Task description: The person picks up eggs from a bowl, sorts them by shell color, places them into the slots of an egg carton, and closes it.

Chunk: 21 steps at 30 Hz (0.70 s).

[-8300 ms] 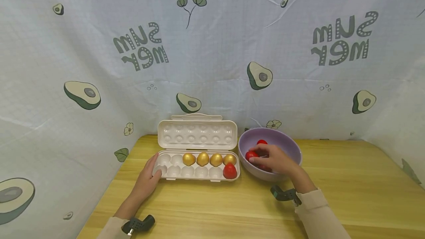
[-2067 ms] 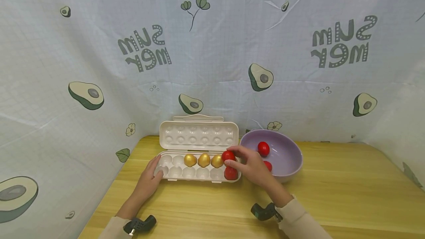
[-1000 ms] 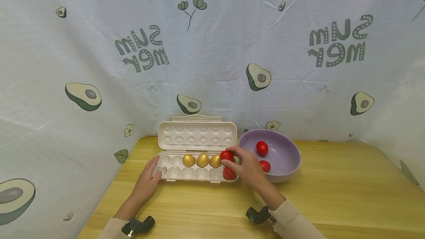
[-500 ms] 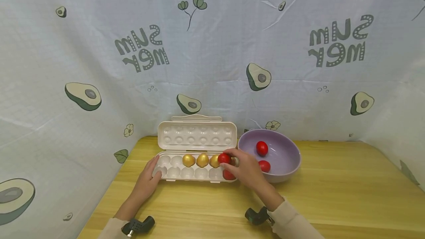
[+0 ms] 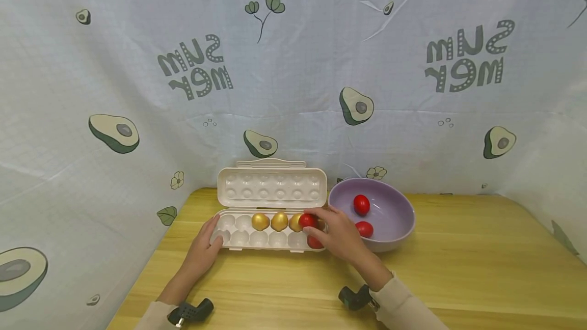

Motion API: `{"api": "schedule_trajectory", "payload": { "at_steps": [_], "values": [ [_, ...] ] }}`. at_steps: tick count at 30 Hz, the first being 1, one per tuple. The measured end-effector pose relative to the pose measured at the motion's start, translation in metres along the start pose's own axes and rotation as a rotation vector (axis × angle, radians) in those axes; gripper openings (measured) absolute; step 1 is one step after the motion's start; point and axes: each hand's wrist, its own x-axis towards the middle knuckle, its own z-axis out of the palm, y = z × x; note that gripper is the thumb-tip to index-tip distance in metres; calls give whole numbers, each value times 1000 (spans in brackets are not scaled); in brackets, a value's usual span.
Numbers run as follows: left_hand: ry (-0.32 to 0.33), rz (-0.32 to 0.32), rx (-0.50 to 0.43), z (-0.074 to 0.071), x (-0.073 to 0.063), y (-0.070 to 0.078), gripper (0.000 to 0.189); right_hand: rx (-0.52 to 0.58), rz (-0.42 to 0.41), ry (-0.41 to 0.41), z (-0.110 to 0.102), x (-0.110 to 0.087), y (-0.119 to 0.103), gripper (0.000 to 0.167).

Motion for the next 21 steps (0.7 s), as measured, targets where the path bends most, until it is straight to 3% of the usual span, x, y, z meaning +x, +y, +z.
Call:
{"api": "schedule_trajectory", "payload": {
  "at_steps": [13, 21],
  "values": [
    [5, 13, 8, 0, 0, -2, 59, 40, 36, -12, 2, 0, 0, 37],
    [1, 11, 1, 0, 0, -3, 59, 19, -7, -73, 0, 0, -2, 38]
  ]
}}
